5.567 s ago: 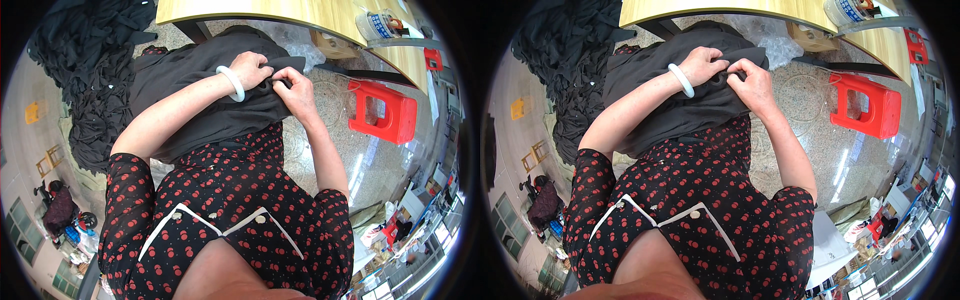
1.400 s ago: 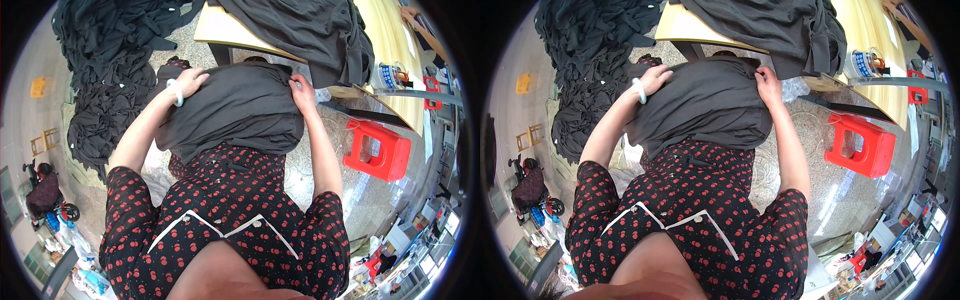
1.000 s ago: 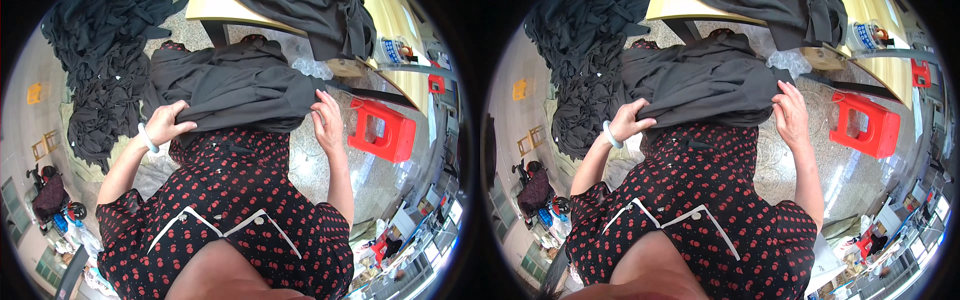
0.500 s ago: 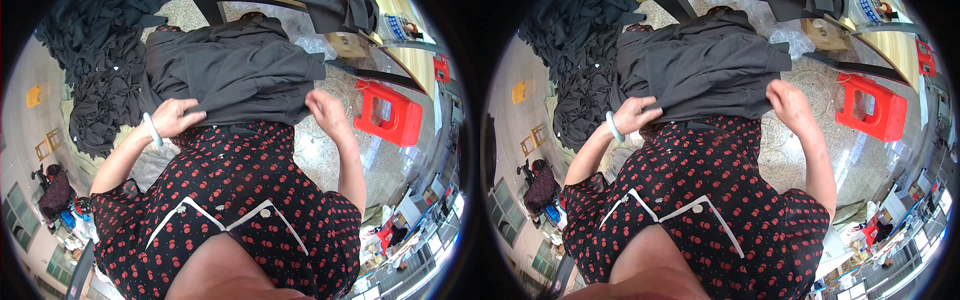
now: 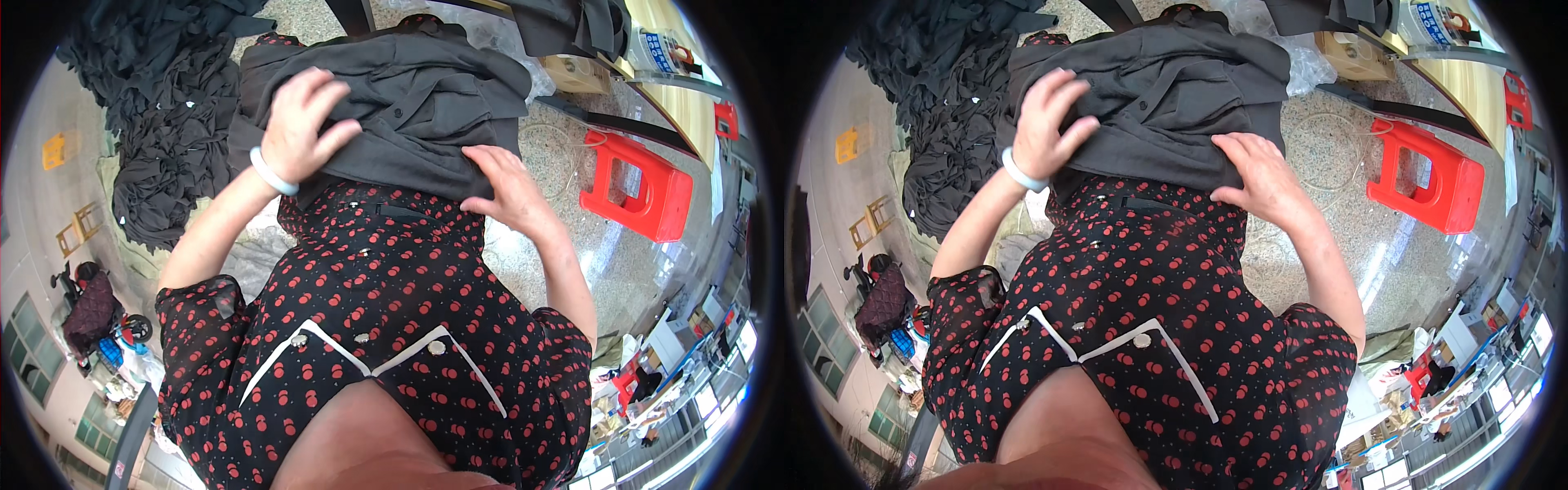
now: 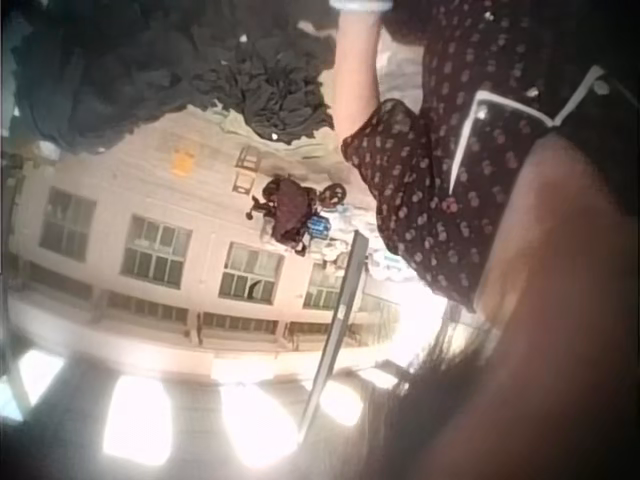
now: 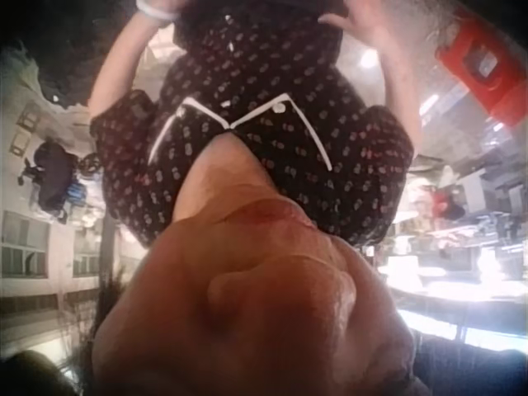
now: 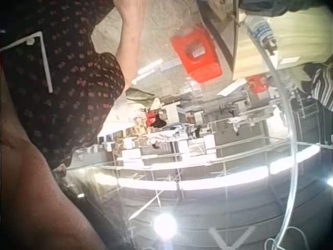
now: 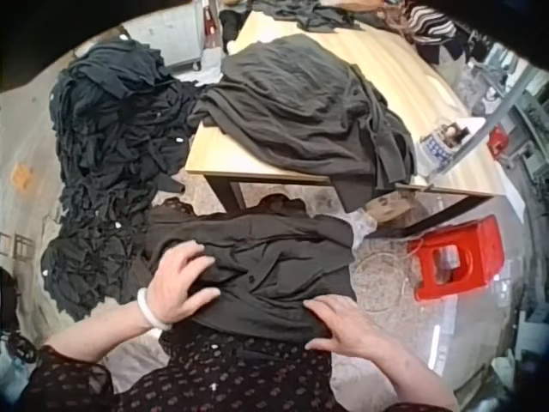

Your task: Inspecting and folding dark fabric pieces at a workstation in a sewing factory.

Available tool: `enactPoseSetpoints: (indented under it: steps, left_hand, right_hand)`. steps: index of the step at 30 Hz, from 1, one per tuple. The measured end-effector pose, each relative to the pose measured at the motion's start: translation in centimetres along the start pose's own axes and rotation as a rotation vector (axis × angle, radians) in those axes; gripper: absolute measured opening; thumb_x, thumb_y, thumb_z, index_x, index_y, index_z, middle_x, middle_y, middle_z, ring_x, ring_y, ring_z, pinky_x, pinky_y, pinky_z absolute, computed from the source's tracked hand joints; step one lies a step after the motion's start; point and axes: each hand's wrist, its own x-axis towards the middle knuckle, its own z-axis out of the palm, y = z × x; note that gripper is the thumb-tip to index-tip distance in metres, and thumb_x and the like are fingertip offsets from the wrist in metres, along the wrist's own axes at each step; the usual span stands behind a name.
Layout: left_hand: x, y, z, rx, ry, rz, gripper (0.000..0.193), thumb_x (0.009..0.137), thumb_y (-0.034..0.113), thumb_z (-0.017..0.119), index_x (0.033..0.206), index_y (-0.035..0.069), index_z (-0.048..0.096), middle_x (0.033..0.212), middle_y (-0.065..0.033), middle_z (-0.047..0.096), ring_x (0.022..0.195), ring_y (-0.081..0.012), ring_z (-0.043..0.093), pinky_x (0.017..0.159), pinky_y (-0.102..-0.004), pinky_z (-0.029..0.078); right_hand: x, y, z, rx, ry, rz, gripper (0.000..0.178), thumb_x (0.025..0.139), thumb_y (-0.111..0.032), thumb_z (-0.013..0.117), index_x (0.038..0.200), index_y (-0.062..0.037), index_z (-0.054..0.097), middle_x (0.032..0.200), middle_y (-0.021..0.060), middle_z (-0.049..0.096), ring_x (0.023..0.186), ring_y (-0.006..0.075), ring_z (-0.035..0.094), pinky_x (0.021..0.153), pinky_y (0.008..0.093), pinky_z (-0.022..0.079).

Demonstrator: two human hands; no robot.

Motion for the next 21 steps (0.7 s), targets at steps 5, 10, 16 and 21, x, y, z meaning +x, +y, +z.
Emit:
enactPoseSetpoints:
  steps: [5, 10, 16, 21]
  left_hand:
    - [-1.8, 1.7, 0.8, -0.230, -0.332, -0.170, 0.042, 0.072, 0.034, 0.065, 0.097, 0.002, 0.055, 0.089, -0.0128, 0.056, 0.083, -0.0292, 0.054, 0.075, -0.0357, 0.042]
    - [-3.2, 0.4, -0.9, -0.183, -0.327, -0.108, 0.030, 0.063, 0.014, 0.066, 0.087, 0.002, 0.052, 0.076, -0.0126, 0.052, 0.075, -0.0305, 0.054, 0.068, -0.0369, 0.042]
    - [-5.1, 1.9, -3.6, -0.030, -0.235, -0.030, 0.033, 0.054, 0.003, 0.064, 0.084, 0.004, 0.049, 0.076, -0.0112, 0.047, 0.071, -0.0297, 0.051, 0.061, -0.0366, 0.043]
    - [-5.6, 1.8, -3.1, -0.478, -0.674, -0.306, 0.029, 0.082, 0.027, 0.055, 0.076, -0.001, 0.053, 0.073, -0.0147, 0.050, 0.069, -0.0317, 0.051, 0.063, -0.0383, 0.042]
  right_hand:
    - [0.0, 0.4, -0.1, -0.088, -0.148, 0.084, 0.028, 0.068, -0.004, 0.060, 0.095, -0.0021, 0.052, 0.089, 0.0132, 0.055, 0.089, 0.0308, 0.052, 0.079, 0.0373, 0.042]
    - [0.4, -0.5, -4.4, -0.050, 0.374, 0.100, 0.020, 0.066, 0.008, 0.054, 0.084, -0.0021, 0.057, 0.082, 0.0100, 0.056, 0.078, 0.0257, 0.056, 0.070, 0.0307, 0.045]
    - [0.9, -0.6, -5.1, -0.225, 0.131, 0.060, 0.016, 0.067, 0.007, 0.055, 0.080, -0.0015, 0.055, 0.080, 0.0115, 0.055, 0.075, 0.0280, 0.056, 0.068, 0.0334, 0.044]
    - [1.8, -0.1, -3.9, -0.349, -0.402, 0.300, 0.013, 0.072, -0.003, 0.058, 0.084, -0.0002, 0.055, 0.078, 0.0155, 0.056, 0.074, 0.0330, 0.056, 0.065, 0.0378, 0.044]
